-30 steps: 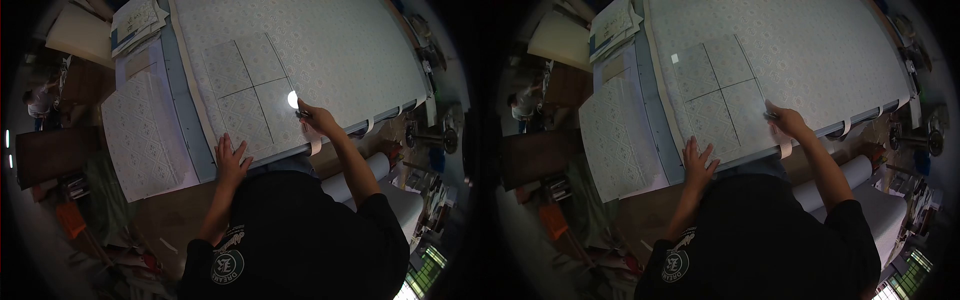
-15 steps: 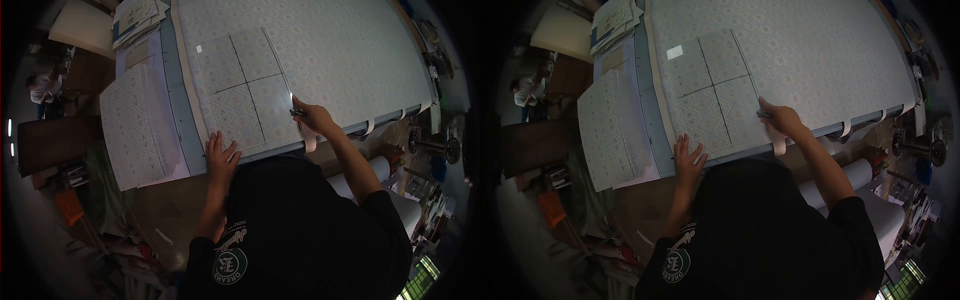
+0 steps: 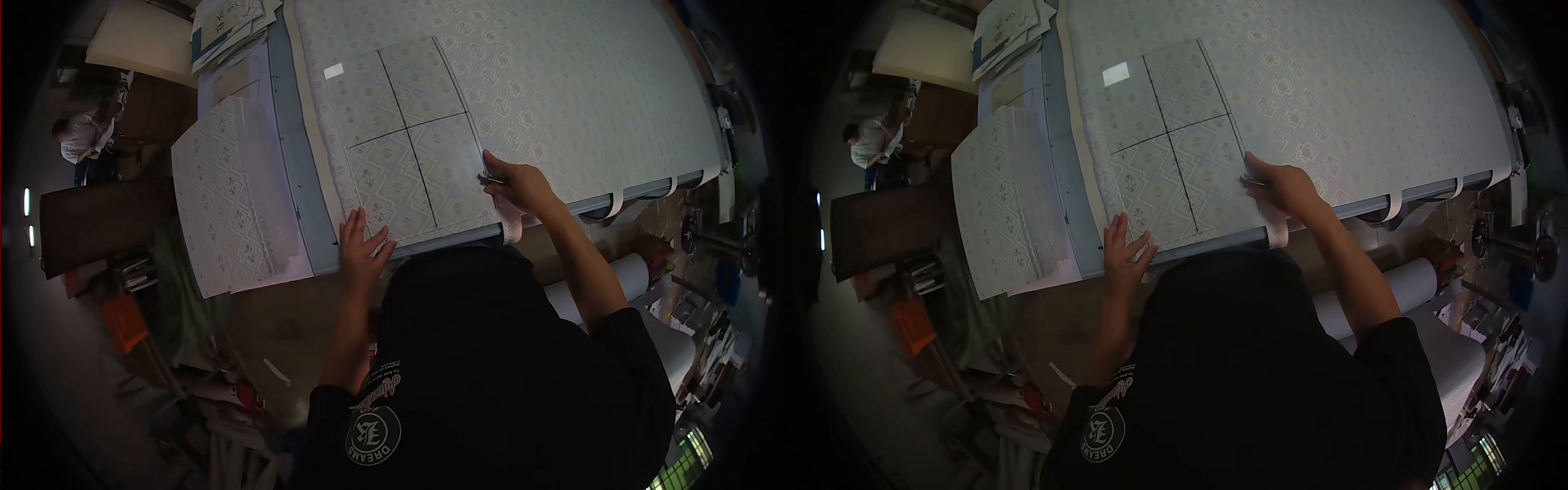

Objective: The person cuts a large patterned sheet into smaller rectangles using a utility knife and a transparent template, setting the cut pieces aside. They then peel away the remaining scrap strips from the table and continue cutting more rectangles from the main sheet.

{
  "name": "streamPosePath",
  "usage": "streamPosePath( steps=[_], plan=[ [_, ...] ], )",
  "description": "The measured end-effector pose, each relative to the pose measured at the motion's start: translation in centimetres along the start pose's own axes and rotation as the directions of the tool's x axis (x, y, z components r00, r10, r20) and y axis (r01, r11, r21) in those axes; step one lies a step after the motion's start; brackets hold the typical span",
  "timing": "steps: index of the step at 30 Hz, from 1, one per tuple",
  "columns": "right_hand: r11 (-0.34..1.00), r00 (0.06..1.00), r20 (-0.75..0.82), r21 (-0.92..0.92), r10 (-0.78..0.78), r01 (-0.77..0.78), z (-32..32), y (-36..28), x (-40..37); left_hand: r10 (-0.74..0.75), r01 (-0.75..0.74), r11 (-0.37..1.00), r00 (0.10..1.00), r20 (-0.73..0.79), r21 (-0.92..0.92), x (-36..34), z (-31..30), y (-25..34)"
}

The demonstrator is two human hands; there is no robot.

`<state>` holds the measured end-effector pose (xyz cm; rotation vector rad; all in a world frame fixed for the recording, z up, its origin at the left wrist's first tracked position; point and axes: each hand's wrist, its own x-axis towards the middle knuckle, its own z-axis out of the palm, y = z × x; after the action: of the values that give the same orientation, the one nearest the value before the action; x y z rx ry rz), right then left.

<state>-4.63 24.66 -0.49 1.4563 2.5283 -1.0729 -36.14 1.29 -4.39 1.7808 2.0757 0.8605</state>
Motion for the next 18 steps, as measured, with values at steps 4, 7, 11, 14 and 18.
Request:
streamPosePath(
  steps=[4, 7, 11, 14, 18],
  plan=[
    [0.996, 0.998, 0.025, -0.057, 0.064, -0.063, -0.2, -0.5, -0.1, -0.030, 0.033, 0.997, 0.999, 0.045, -0.074, 0.5, -0.7, -0.1],
    [0.996, 0.997, 0.033, -0.050, 0.073, -0.072, -0.3, -0.9, -0.2, -0.072, 0.074, 0.997, 0.992, 0.099, -0.019, 1.1, -1.1, 0.3],
    [0.998, 0.999, 0.026, -0.042, 0.041, -0.040, -0.3, -0.8, -0.3, -0.076, 0.058, 0.992, 0.983, 0.166, 0.110, 1.6, -1.1, 0.6],
    [0.999, 1.000, 0.023, -0.032, 0.013, -0.012, -0.1, -0.5, -0.2, -0.078, 0.060, 0.994, 0.979, 0.190, 0.096, 1.5, -1.1, 0.0],
    [0.999, 1.000, 0.010, -0.033, 0.018, -0.017, -0.2, -0.8, -0.5, -0.066, 0.052, 0.995, 0.981, 0.180, 0.084, 1.3, -1.0, 0.0]
  ],
)
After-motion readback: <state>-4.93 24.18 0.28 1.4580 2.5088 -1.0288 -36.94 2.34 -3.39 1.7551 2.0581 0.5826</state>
